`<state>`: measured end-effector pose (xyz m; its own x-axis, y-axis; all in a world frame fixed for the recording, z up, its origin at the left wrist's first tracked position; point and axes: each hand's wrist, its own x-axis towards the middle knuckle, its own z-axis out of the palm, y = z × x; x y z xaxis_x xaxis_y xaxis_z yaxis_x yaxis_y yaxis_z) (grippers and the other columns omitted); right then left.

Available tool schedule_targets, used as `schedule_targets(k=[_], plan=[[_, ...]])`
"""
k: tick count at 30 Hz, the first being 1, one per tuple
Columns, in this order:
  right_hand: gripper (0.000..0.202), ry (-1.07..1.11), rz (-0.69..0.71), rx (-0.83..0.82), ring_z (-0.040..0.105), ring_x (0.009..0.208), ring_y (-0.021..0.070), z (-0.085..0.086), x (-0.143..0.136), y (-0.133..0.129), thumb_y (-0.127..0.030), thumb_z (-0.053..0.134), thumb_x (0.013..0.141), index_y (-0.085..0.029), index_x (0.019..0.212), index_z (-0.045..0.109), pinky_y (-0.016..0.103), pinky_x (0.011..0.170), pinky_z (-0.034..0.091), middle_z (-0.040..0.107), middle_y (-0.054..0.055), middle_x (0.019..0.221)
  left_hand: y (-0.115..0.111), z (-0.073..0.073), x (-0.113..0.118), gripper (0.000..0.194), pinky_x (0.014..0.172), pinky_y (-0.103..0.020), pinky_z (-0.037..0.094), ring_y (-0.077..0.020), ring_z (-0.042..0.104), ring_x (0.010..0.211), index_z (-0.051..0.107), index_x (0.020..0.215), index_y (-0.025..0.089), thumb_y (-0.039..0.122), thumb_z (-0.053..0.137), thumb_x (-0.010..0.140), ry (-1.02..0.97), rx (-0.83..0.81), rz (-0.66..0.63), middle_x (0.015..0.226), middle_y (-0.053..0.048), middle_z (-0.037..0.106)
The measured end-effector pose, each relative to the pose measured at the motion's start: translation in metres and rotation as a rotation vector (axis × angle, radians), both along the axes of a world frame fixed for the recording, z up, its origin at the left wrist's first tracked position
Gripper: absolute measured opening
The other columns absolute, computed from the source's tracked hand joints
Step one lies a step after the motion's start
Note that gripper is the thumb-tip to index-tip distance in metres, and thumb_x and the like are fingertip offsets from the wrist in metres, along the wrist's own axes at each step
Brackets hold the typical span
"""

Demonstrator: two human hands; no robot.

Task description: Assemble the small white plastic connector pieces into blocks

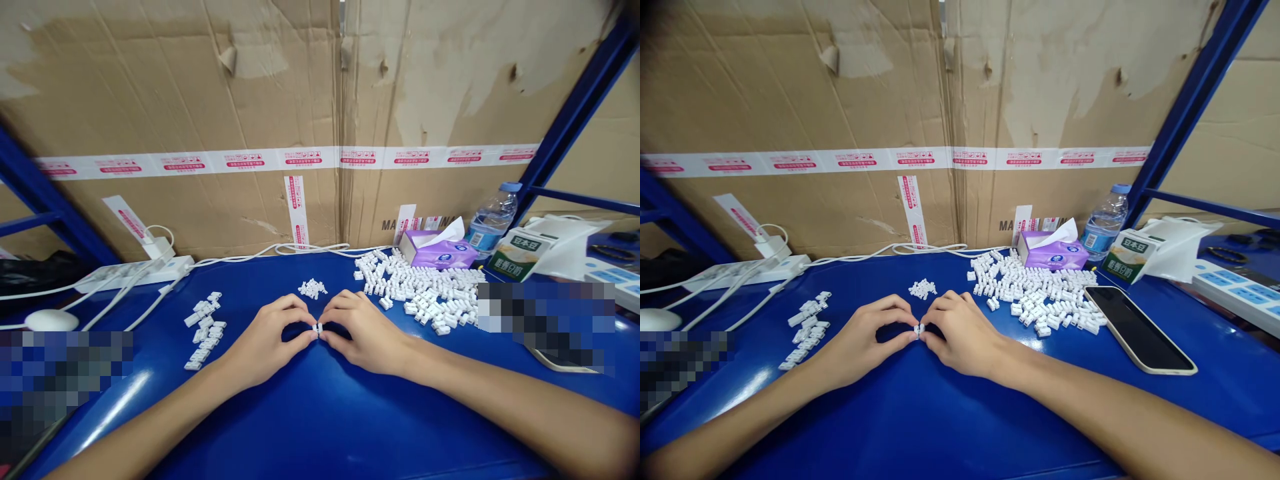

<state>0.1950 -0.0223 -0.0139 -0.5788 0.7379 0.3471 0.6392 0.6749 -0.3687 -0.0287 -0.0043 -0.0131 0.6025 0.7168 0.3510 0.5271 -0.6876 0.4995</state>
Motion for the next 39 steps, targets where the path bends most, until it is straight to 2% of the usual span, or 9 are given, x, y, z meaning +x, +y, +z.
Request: schedule_targets(k=[6, 13, 18, 20, 22, 24, 27, 34, 39], plan=[[0.015, -0.011, -0.028, 0.018, 0.06, 0.102, 0.0236, -0.001, 0.002, 0.005, -0.026, 0.064, 0.098, -0.019, 0.107, 0.073, 0.04, 0.085, 0.04, 0.073, 0.007, 0.103, 0.001, 0.0, 0.0, 0.015, 0.087, -0.034, 0.051, -0.0201, 0.065, 0.096, 0.073, 0.101, 0.024, 0.03, 0.059, 0.097, 0.029, 0.025, 0.033, 0.104, -0.003, 0.069], [0.018, 0.007, -0.053, 0.024, 0.06, 0.104, 0.0246, -0.004, 0.006, 0.011, -0.028, 0.063, 0.098, -0.019, 0.109, 0.073, 0.041, 0.089, 0.046, 0.073, 0.007, 0.107, 0.001, 0.0, 0.0, 0.025, 0.097, -0.045, 0.05, -0.0256, 0.065, 0.109, 0.071, 0.109, 0.023, 0.035, 0.052, 0.1, 0.13, 0.06, 0.145, 0.116, -0.006, 0.07], [0.041, -0.002, -0.058, 0.022, 0.06, 0.115, 0.0288, -0.004, 0.008, 0.01, -0.036, 0.064, 0.095, -0.011, 0.128, 0.067, 0.044, 0.099, 0.05, 0.069, 0.015, 0.122, 0.0, -0.006, -0.005, 0.034, 0.108, -0.053, 0.046, -0.0307, 0.057, 0.129, 0.068, 0.123, 0.024, 0.041, 0.051, 0.1, 0.231, 0.094, 0.206, 0.139, -0.008, 0.063], [0.056, -0.042, -0.078, 0.016, 0.054, 0.13, 0.0332, -0.005, 0.01, 0.009, -0.042, 0.062, 0.095, -0.006, 0.138, 0.06, 0.048, 0.109, 0.046, 0.061, 0.021, 0.138, 0.0, -0.009, -0.008, 0.041, 0.113, -0.055, 0.041, -0.0321, 0.05, 0.138, 0.065, 0.132, 0.023, 0.044, 0.05, 0.1, 0.279, 0.111, 0.227, 0.149, -0.01, 0.056], [0.068, -0.098, -0.098, -0.007, 0.042, 0.144, 0.037, -0.007, 0.011, 0.009, -0.046, 0.058, 0.096, 0.0, 0.146, 0.051, 0.052, 0.118, 0.037, 0.048, 0.026, 0.152, -0.001, -0.012, -0.01, 0.049, 0.118, -0.057, 0.035, -0.0329, 0.041, 0.146, 0.058, 0.141, 0.022, 0.048, 0.047, 0.101, 0.345, 0.112, 0.24, 0.158, -0.011, 0.047], [0.077, -0.154, -0.108, -0.042, 0.03, 0.151, 0.0382, -0.007, 0.011, 0.009, -0.05, 0.053, 0.098, 0.003, 0.151, 0.041, 0.054, 0.123, 0.029, 0.036, 0.028, 0.159, -0.002, -0.013, -0.012, 0.057, 0.121, -0.059, 0.029, -0.0328, 0.033, 0.151, 0.051, 0.149, 0.021, 0.052, 0.042, 0.103, 0.417, 0.092, 0.243, 0.164, -0.012, 0.037], [0.083, -0.211, -0.122, -0.081, 0.021, 0.154, 0.0377, -0.007, 0.01, 0.008, -0.055, 0.047, 0.099, 0.005, 0.155, 0.032, 0.056, 0.125, 0.022, 0.024, 0.028, 0.163, -0.003, -0.013, -0.012, 0.063, 0.124, -0.06, 0.022, -0.0311, 0.023, 0.155, 0.04, 0.157, 0.021, 0.055, 0.034, 0.104, 0.504, 0.058, 0.25, 0.167, -0.011, 0.027], [0.08, -0.267, -0.123, -0.106, 0.015, 0.155, 0.0349, -0.007, 0.008, 0.007, -0.057, 0.037, 0.103, 0.003, 0.156, 0.031, 0.054, 0.127, 0.017, 0.02, 0.026, 0.164, -0.001, -0.012, -0.008, 0.068, 0.125, -0.06, 0.017, -0.0297, 0.017, 0.156, 0.033, 0.16, 0.019, 0.058, 0.027, 0.105, 0.574, 0.033, 0.249, 0.168, -0.01, 0.021], [0.07, -0.308, -0.129, -0.108, 0.014, 0.155, 0.0329, -0.007, 0.008, 0.008, -0.046, 0.03, 0.106, 0.002, 0.157, 0.029, 0.053, 0.127, 0.016, 0.019, 0.023, 0.165, -0.001, -0.014, -0.009, 0.067, 0.125, -0.06, 0.018, -0.0305, 0.018, 0.156, 0.034, 0.159, 0.019, 0.058, 0.028, 0.105, 0.555, 0.044, 0.241, 0.167, -0.01, 0.025]])
